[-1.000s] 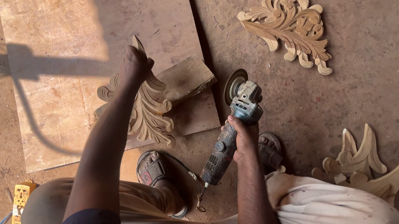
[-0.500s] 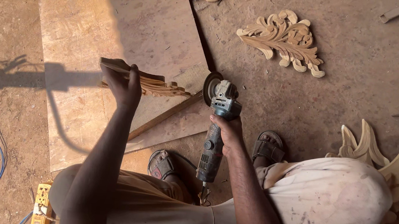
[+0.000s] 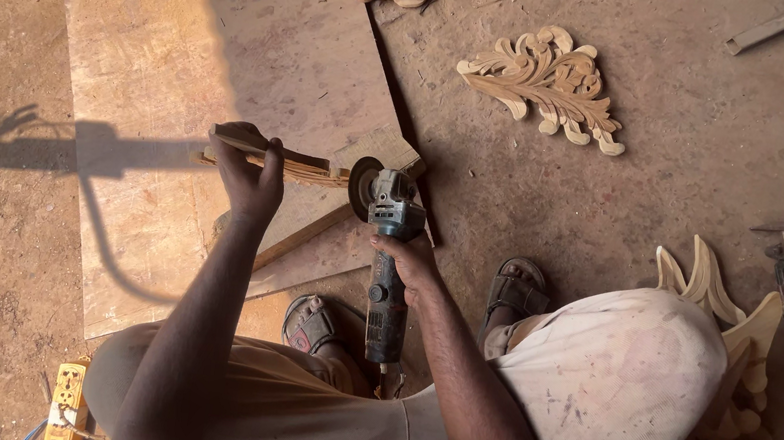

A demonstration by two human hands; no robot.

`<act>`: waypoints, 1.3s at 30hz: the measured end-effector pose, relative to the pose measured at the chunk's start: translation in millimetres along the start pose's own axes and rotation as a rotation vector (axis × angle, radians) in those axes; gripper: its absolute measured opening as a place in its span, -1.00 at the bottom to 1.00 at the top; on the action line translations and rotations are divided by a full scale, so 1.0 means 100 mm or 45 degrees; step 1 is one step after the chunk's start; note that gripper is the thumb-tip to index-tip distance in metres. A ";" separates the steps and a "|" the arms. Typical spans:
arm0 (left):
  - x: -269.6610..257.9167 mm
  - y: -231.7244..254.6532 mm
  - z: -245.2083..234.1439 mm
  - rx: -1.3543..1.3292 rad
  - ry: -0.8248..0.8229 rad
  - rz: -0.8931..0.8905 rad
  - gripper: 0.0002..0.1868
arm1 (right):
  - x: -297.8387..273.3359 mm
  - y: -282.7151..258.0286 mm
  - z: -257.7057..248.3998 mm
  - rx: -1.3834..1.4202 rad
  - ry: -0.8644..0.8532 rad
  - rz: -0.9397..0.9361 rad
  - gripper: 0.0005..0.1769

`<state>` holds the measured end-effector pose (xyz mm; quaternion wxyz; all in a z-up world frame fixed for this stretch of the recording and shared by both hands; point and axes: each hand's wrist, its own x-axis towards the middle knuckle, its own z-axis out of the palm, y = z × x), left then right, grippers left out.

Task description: The person uses an angle grinder to carve and smooth a decorative wooden piece. They hold the wood with one hand and operate the grinder with the other, repeatedly adjusting the wood's position to shape its edges and surfaces.

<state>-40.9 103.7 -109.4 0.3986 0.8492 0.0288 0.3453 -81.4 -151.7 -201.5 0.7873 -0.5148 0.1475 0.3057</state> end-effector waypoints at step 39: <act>0.07 0.42 0.29 0.154 -0.219 0.198 -0.59 | -0.03 -0.15 -0.13 -0.204 -0.025 -0.256 -0.52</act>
